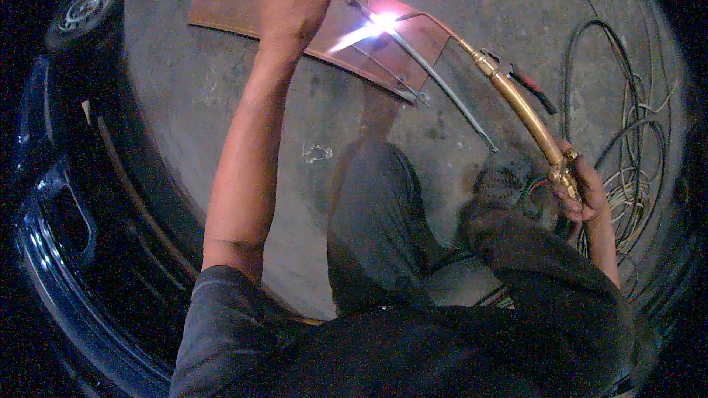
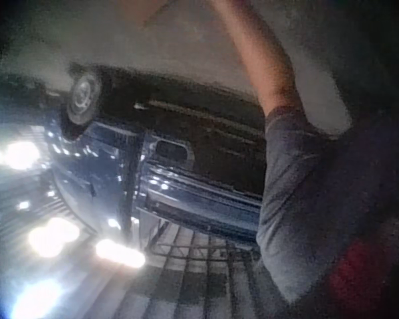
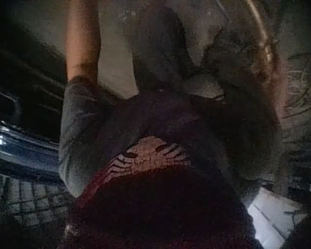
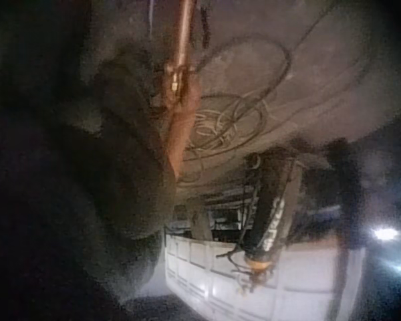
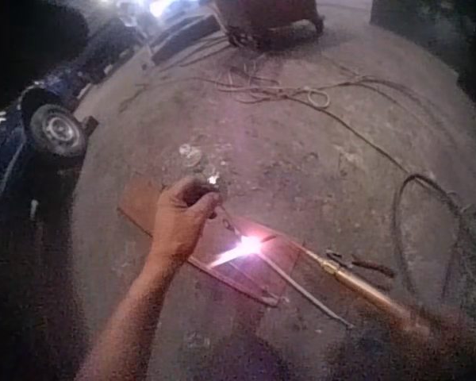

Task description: The person sits on the floor and uses a welding torch to heat and fuse small metal pieces onto a curved metal plate. They repeatedly pick up small metal bits, apply the torch flame to the plate, and add the bits to the molten area.

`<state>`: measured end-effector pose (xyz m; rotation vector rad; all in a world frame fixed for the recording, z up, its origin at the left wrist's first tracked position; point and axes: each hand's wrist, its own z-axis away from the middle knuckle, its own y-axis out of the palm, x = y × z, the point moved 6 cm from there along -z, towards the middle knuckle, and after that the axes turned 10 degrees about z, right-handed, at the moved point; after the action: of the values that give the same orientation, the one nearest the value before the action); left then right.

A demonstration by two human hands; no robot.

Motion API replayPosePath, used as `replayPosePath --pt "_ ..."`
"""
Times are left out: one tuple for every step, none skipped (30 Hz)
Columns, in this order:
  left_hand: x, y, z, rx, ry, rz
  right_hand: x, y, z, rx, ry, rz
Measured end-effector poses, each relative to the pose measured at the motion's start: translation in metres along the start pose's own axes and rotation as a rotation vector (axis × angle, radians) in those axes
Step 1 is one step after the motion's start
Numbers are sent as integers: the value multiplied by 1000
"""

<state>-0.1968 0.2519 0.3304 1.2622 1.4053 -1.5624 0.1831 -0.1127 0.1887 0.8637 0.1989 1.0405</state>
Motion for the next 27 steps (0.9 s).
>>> replayPosePath --pt "5 4 1 38 66 22 -5 -8 0 31 -9 -59" --pt "11 7 6 18 53 -44 -3 -9 0 -15 -5 -31" --pt "18 12 11 0 39 -109 0 -9 0 -60 -1 -2" --pt "25 15 15 -16 25 -174 3 -5 0 -89 0 16" --pt "26 16 18 -4 -10 -172 6 6 -5 -106 -12 36" --pt "29 20 20 11 -46 -157 10 13 -5 -135 -25 59" --pt "31 24 21 26 -82 -142 14 16 -6 -108 -17 99" --pt "32 26 22 32 -83 -148 17 19 -7 -83 -11 137" --pt "32 28 22 38 -84 -153 19 22 -8 -59 -5 176" --pt "32 30 22 44 -84 -159 21 26 -8 -66 -1 196" --pt "32 30 22 39 -81 -172 21 30 -9 -70 4 216" --pt "31 30 23 34 -78 -186 21 32 -10 -74 8 236" --pt "31 29 23 29 -75 -199 20 31 -10 -89 11 236" --pt "32 29 23 24 -75 -197 19 30 -9 -105 13 237" --pt "33 30 23 20 -76 -196 18 28 -8 -121 16 238" --pt "33 30 24 16 -76 -194 17 27 -8 -127 19 242" --pt "34 30 24 12 -74 -185 17 25 -7 -136 21 246" --pt "35 30 23 9 -71 -176 17 24 -7 -144 23 249" --pt "36 30 23 6 -69 -168 17 25 -6 -145 23 237" --pt "35 31 23 9 -74 -179 18 28 -7 -142 24 224" --pt "34 31 24 12 -78 -191 18 29 -8 -140 24 211" --pt "33 32 24 15 -84 -203 17 28 -9 -136 25 203" --pt "32 32 24 14 -67 -184 17 27 -8 -134 25 197" --pt "31 33 24 13 -50 -165 17 26 -8 -133 26 192" --pt "30 33 24 11 -33 -146 17 26 -8 -141 18 188" --pt "30 33 24 18 -35 -147 16 25 -9 -148 11 184" --pt "30 33 24 24 -36 -148 15 24 -9 -156 3 179"
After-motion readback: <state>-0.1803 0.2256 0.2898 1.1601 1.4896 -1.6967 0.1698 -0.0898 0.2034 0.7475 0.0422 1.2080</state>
